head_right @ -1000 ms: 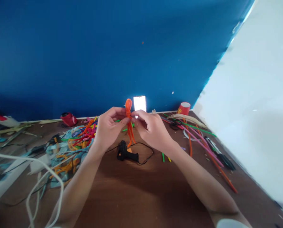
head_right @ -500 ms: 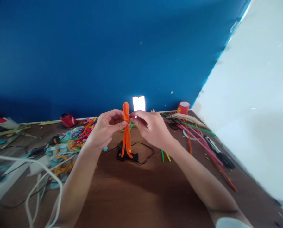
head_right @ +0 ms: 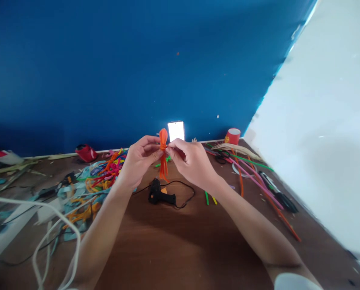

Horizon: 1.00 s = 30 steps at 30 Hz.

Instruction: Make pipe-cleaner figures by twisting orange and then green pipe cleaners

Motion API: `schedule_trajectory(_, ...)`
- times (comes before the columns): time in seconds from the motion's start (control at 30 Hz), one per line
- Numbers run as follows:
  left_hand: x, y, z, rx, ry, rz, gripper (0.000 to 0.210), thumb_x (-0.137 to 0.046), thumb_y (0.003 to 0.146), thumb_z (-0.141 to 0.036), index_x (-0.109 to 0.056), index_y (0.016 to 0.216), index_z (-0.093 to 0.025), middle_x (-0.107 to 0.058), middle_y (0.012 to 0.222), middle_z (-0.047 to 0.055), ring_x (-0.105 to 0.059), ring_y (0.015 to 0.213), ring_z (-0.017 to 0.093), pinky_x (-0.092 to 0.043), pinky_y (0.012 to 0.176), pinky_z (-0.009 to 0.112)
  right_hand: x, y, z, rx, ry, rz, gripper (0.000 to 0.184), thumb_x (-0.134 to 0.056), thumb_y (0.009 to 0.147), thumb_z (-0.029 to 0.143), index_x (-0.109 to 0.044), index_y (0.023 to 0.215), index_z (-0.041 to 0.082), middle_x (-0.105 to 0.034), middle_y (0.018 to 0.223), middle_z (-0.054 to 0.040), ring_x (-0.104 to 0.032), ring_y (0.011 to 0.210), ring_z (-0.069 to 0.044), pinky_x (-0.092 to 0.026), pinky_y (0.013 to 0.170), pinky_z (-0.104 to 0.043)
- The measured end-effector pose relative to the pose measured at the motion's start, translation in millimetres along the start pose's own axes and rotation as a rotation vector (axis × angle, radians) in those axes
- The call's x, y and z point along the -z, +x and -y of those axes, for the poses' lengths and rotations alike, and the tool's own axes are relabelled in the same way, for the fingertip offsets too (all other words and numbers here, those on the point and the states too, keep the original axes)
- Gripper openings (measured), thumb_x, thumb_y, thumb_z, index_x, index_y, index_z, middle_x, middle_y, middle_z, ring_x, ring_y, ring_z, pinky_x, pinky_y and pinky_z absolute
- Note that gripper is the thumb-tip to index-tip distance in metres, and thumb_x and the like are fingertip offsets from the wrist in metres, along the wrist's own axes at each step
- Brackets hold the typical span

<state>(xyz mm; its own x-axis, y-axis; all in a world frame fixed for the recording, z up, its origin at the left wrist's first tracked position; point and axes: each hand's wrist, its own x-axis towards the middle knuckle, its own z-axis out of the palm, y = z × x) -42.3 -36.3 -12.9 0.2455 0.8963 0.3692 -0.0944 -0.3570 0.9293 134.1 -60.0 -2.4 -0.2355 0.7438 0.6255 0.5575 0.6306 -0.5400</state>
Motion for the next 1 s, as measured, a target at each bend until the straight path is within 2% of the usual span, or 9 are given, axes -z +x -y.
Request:
schedule_trajectory(0.23,-7.2,-5.0,-0.9,-0.142,0.359,-0.094,0.012,-0.066,0.087,-0.024,-0.070,0.097,-0.017,-0.076,0.094,0.006,-0.072,0.083,0.016,-0.057,0.075,0.028,-5.5,-1.3,-1.6,-0.044,-0.013,-0.069,0.015,-0.058,0.093,0.026,-0.070,0.089,0.017,-0.070,0.070,-0.0010,-0.054,0.056,-0.011,-0.037,0.058,-0.026)
schedule_trajectory(0.37,-11.3,-10.5,-3.4,-0.190,0.610,-0.173,0.009,-0.065,0.087,-0.021,-0.071,0.093,-0.020,-0.076,0.088,0.004,-0.071,0.079,0.017,-0.054,0.068,0.027,-6.1,-1.3,-0.2,-0.047,-0.008,-0.052,0.016,-0.057,0.094,0.027,-0.071,0.091,0.018,-0.071,0.071,-0.0015,-0.057,0.057,-0.012,-0.037,0.058,-0.026)
schedule_trajectory(0.47,-12.2,-12.6,-2.2,-0.193,0.667,-0.208,0.010,-0.061,0.088,-0.020,-0.071,0.091,-0.020,-0.076,0.085,0.004,-0.069,0.076,0.017,-0.052,0.065,0.026,-6.0,-1.5,0.4,-0.031,-0.017,-0.030,0.017,-0.057,0.094,0.027,-0.071,0.093,0.018,-0.072,0.073,-0.0026,-0.058,0.059,-0.013,-0.036,0.059,-0.026)
schedule_trajectory(0.57,-11.1,-11.1,-0.2,-0.155,0.575,-0.192,0.012,-0.059,0.088,-0.017,-0.070,0.092,-0.018,-0.075,0.086,0.005,-0.069,0.079,0.017,-0.054,0.067,0.027,-4.9,-1.7,0.5,-0.002,-0.036,0.005,0.019,-0.055,0.095,0.026,-0.071,0.094,0.018,-0.072,0.074,-0.0027,-0.056,0.058,-0.012,-0.036,0.059,-0.026)
schedule_trajectory(0.67,-9.5,-7.5,0.0,-0.072,0.306,-0.146,0.008,-0.065,0.084,-0.019,-0.069,0.090,-0.016,-0.073,0.084,0.004,-0.069,0.076,0.015,-0.057,0.070,0.027,-2.7,-1.5,0.1,0.028,-0.062,0.012,0.019,-0.054,0.095,0.026,-0.071,0.096,0.018,-0.067,0.068,-0.0003,-0.051,0.054,-0.011,-0.035,0.058,-0.026)
schedule_trajectory(0.8,-7.6,-4.9,-2.9,0.032,-0.019,-0.072,0.015,-0.077,0.078,-0.025,-0.069,0.087,-0.016,-0.071,0.080,0.001,-0.066,0.071,0.011,-0.057,0.067,0.024,1.3,0.2,-1.3,0.033,-0.087,-0.026,0.021,-0.056,0.096,0.032,-0.070,0.091,0.018,-0.060,0.060,0.0026,-0.046,0.051,-0.010,-0.034,0.058,-0.025)
schedule_trajectory(1.0,-2.8,-3.6,-6.9,0.108,-0.157,0.012,0.023,-0.084,0.069,-0.029,-0.066,0.078,-0.017,-0.068,0.072,0.000,-0.062,0.065,0.011,-0.053,0.062,0.023,4.4,2.7,-4.6,-0.009,-0.014,-0.042,0.023,-0.060,0.095,0.038,-0.070,0.089,0.018,-0.068,0.068,-0.0004,-0.051,0.055,-0.011,-0.038,0.059,-0.025)
